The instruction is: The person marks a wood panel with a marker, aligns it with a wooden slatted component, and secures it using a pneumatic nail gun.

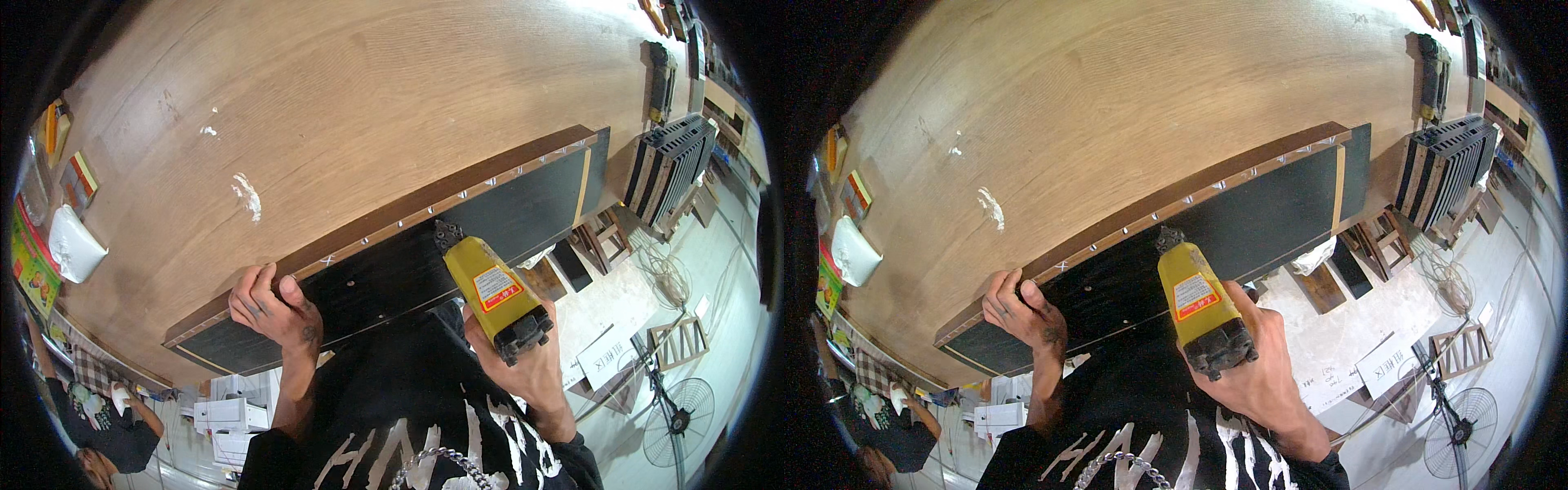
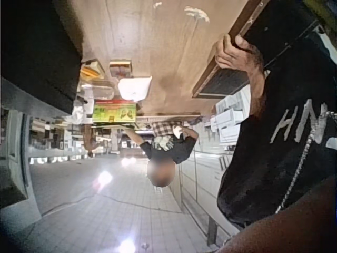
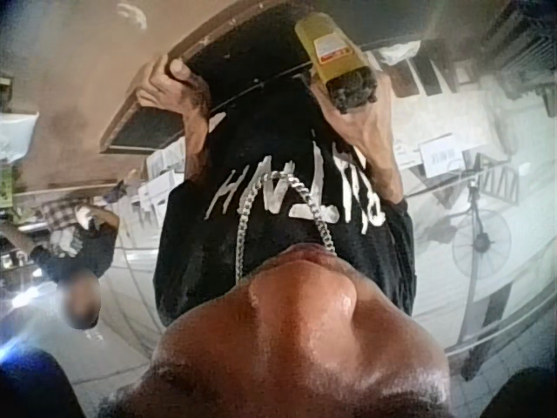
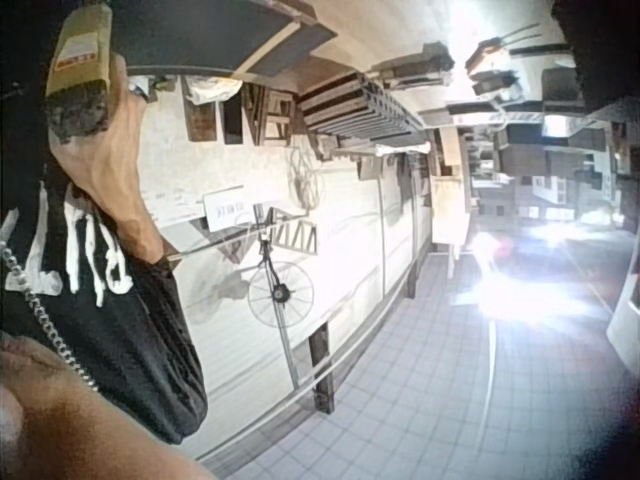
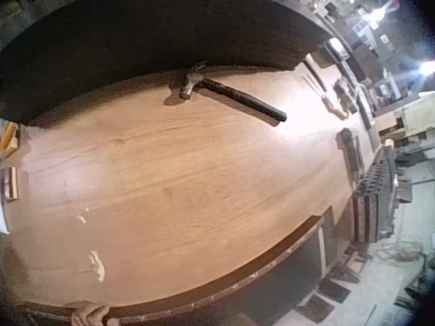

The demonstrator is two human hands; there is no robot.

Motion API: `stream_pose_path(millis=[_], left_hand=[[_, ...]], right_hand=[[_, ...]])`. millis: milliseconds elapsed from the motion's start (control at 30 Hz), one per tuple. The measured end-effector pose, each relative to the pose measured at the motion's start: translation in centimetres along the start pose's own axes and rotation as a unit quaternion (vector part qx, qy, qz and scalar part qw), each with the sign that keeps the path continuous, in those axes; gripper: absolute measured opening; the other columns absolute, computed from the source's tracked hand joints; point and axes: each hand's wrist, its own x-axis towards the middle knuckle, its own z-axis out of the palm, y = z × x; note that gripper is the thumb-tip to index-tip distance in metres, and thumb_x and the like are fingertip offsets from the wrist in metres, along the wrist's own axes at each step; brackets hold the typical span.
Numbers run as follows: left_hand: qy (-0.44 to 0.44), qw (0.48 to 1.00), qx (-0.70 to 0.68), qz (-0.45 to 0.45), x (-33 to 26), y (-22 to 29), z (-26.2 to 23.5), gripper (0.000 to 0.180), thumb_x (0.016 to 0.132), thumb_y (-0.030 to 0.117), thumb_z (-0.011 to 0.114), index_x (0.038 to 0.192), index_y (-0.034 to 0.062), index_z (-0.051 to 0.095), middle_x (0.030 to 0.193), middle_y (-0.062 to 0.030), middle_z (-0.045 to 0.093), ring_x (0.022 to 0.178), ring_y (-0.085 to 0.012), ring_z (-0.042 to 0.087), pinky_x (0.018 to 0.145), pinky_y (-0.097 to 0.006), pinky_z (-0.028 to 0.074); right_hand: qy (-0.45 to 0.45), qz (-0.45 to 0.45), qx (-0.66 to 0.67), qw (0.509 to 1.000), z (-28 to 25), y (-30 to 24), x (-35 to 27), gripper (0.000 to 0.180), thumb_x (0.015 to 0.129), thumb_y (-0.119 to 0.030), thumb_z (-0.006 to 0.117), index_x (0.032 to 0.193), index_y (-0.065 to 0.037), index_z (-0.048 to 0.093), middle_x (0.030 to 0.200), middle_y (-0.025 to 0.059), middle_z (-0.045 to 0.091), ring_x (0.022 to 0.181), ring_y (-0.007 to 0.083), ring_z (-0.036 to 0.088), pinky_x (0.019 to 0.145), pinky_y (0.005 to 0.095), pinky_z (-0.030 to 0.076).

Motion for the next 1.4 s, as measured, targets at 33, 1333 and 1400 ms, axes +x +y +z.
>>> stream_pose_path(millis=[33,1333,1400], left_hand=[[0.000,1.000,-0.002,0.001,0.0,0.0,0.0,0.035,0.102,0.035,0.039,0.104,0.0045,0.056,0.105,-0.0113,0.056,0.098,-0.0287,0.050,0.094,-0.045,0.032],[-0.029,0.999,-0.022,-0.004,-0.1,-0.3,-0.1,0.036,0.101,0.036,0.040,0.107,0.0049,0.056,0.108,-0.0106,0.054,0.102,-0.0284,0.048,0.095,-0.046,0.030],[-0.037,0.999,-0.017,-0.018,-0.3,-0.3,-0.4,0.036,0.101,0.037,0.039,0.107,0.0052,0.056,0.108,-0.0102,0.054,0.102,-0.0283,0.048,0.095,-0.046,0.030]], right_hand=[[0.018,-0.018,-0.011,1.000,0.3,0.2,-0.2,0.058,0.070,-0.017,0.078,0.114,0.010,0.051,0.088,0.0185,0.062,0.078,0.0282,0.060,0.080,0.0387,0.042],[-0.011,0.000,0.029,1.000,2.0,-3.7,0.3,0.038,0.068,-0.011,0.072,0.097,0.007,0.054,0.071,0.0160,0.062,0.062,0.0250,0.065,0.060,0.0335,0.052],[0.012,-0.045,-0.008,0.999,2.4,-3.9,0.1,0.038,0.068,-0.010,0.072,0.098,0.006,0.053,0.071,0.0161,0.062,0.062,0.0255,0.065,0.061,0.0338,0.052]])
